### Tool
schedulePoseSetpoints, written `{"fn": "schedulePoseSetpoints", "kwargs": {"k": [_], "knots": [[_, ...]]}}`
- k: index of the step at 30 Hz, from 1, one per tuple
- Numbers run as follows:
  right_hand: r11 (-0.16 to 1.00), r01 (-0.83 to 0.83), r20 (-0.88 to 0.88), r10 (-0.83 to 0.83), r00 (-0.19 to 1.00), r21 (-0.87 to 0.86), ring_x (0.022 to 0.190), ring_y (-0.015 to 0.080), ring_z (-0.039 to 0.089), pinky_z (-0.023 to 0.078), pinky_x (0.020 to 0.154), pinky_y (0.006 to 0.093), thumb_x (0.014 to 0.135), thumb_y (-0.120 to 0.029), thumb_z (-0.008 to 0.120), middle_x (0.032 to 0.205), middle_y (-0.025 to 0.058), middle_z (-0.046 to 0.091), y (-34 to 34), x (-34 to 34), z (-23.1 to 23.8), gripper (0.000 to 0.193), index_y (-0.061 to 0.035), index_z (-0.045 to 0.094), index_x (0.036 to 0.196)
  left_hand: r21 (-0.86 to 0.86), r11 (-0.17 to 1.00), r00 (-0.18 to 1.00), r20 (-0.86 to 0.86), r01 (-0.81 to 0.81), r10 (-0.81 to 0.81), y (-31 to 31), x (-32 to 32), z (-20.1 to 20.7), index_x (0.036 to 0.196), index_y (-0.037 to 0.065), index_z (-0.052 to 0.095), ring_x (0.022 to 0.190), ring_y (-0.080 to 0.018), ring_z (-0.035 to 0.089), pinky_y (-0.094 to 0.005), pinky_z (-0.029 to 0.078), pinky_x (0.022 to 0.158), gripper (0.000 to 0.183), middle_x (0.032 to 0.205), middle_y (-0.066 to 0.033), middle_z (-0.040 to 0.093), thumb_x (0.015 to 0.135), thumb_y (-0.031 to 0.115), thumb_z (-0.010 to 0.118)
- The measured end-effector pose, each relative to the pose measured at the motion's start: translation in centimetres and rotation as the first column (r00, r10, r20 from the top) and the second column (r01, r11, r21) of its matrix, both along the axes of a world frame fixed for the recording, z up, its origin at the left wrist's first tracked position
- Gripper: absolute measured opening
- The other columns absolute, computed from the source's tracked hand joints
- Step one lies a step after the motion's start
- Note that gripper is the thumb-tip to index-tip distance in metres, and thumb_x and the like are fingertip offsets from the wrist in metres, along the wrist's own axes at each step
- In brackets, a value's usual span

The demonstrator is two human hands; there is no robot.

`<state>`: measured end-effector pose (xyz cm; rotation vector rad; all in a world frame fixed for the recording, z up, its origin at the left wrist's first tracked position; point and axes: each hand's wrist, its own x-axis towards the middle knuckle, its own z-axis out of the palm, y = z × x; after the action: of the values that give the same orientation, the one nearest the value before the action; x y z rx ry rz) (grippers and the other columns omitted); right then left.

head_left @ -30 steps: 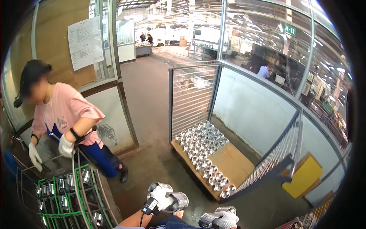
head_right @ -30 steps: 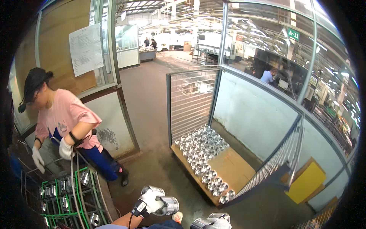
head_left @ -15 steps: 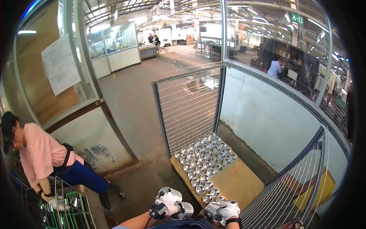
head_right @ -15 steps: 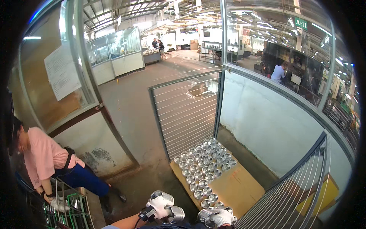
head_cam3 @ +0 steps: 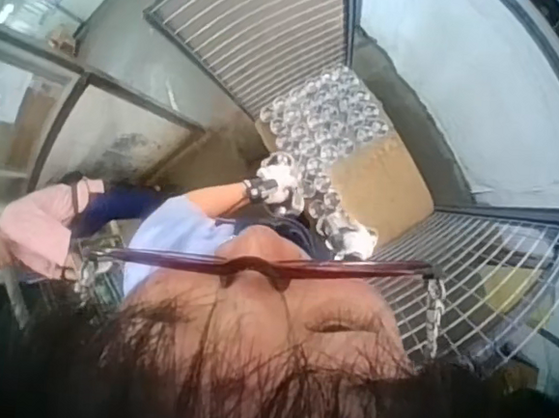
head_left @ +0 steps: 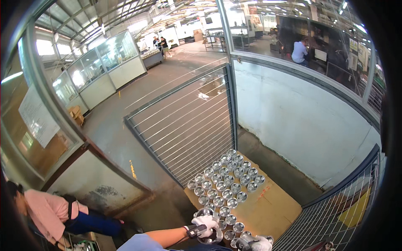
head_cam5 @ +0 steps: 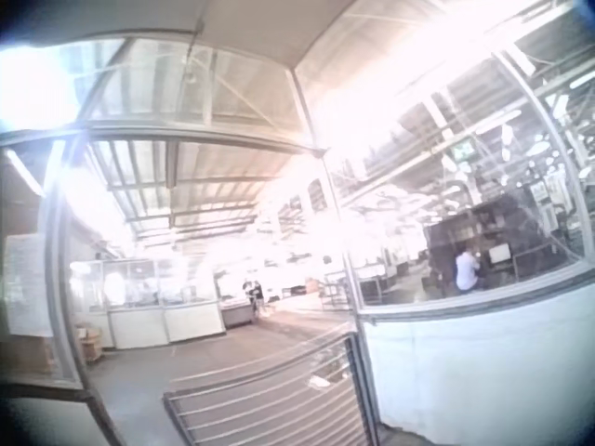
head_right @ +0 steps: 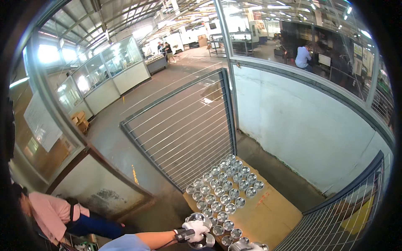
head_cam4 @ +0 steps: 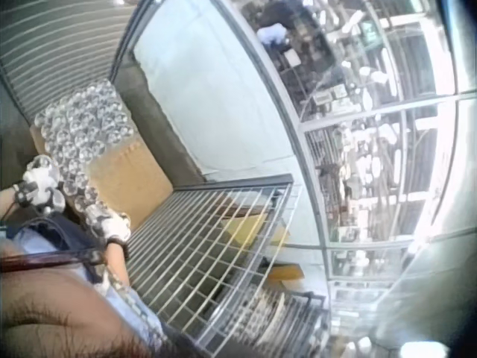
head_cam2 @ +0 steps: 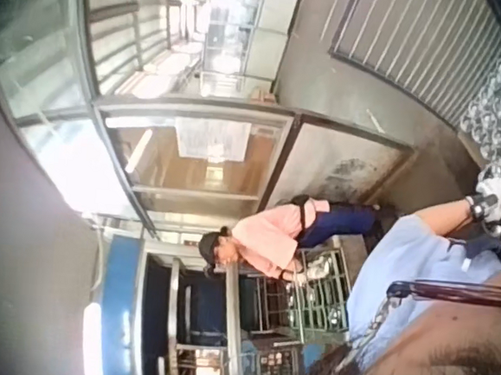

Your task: Unloading metal pistons from a cleaning basket and stacking them neatly on cardboard.

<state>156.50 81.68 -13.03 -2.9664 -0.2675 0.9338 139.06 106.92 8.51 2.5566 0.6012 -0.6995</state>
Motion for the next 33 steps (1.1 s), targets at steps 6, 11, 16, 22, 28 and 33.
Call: {"fn": "schedulePoseSetpoints", "kwargs": {"k": [6,11,16,22,28,33], "knots": [[0.989,0.09,-0.053,-0.084,0.995,0.117,0.097,0.024,0.067,0.051,0.088,0.0349,0.078,-0.027,0.069,0.093,0.0094,0.072,-3.6,-0.5,3.1,0.026,-0.0153,0.075,0.1,0.107,0.982,0.955,0.239,0.154,-0.176,3.8,5.0,-8.9,0.093,0.025,0.075,0.076,-0.0298,0.067,-0.0436,0.054,0.058,0.028,0.079,-0.0119,0.063,0.066,0.025,0.068],[0.879,0.351,-0.098,-0.337,0.936,0.324,0.095,0.025,0.067,0.053,0.085,0.0327,0.073,-0.024,0.071,0.093,0.008,0.072,-11.0,-5.3,-6.5,0.026,-0.0139,0.074,0.097,-0.03,0.854,0.854,-0.02,0.519,-0.519,6.4,13.1,-9.6,0.085,0.012,0.075,0.082,-0.0319,0.071,-0.0422,0.06,0.064,0.021,0.083,-0.0151,0.069,0.065,0.016,0.068],[0.95,0.27,-0.094,-0.258,0.962,0.158,0.09,0.0301,0.069,0.054,0.085,0.0382,0.066,-0.029,0.074,0.09,0.0099,0.073,-2.5,-3.5,1.4,0.035,-0.0258,0.077,0.1,0.017,0.886,0.881,-0.115,0.464,-0.459,8.6,15.6,-18.6,0.096,0.017,0.072,0.092,-0.0313,0.067,-0.0424,0.057,0.074,0.02,0.095,-0.0124,0.066,0.077,0.019,0.064],[0.928,0.356,-0.135,-0.341,0.93,0.106,0.083,0.0291,0.068,0.054,0.081,0.038,0.057,-0.032,0.079,0.085,0.0085,0.072,-5.0,-5.3,-4.7,0.041,-0.0266,0.078,0.098,-0.024,0.778,0.778,-0.019,0.627,-0.628,6.3,22.2,-28.4,0.09,0.01,0.071,0.096,-0.0304,0.062,-0.0435,0.053,0.08,0.022,0.1,-0.0137,0.063,0.087,0.024,0.056],[0.933,0.292,-0.035,-0.292,0.956,0.208,0.076,0.0328,0.063,0.052,0.076,0.0391,0.047,-0.037,0.083,0.076,0.011,0.065,-4.6,-4.0,-8.1,0.052,-0.0254,0.079,0.097,-0.023,0.859,0.859,0.016,0.512,-0.512,5.2,24.3,-45.6,0.099,0.009,0.07,0.095,-0.0305,0.059,-0.0428,0.05,0.085,0.024,0.098,-0.013,0.062,0.09,0.023,0.052],[0.923,0.072,0.217,-0.164,0.962,0.378,0.078,0.0327,0.06,0.048,0.074,0.0425,0.051,-0.022,0.08,0.078,0.0121,0.06,-2.0,2.5,-11.1,0.04,-0.0243,0.075,0.09,0.187,0.787,0.766,0.186,0.587,-0.616,2.0,26.3,-50.8,0.094,0.004,0.068,0.106,-0.0338,0.055,-0.0435,0.049,0.091,0.024,0.101,-0.0131,0.061,0.086,0.022,0.056]]}}
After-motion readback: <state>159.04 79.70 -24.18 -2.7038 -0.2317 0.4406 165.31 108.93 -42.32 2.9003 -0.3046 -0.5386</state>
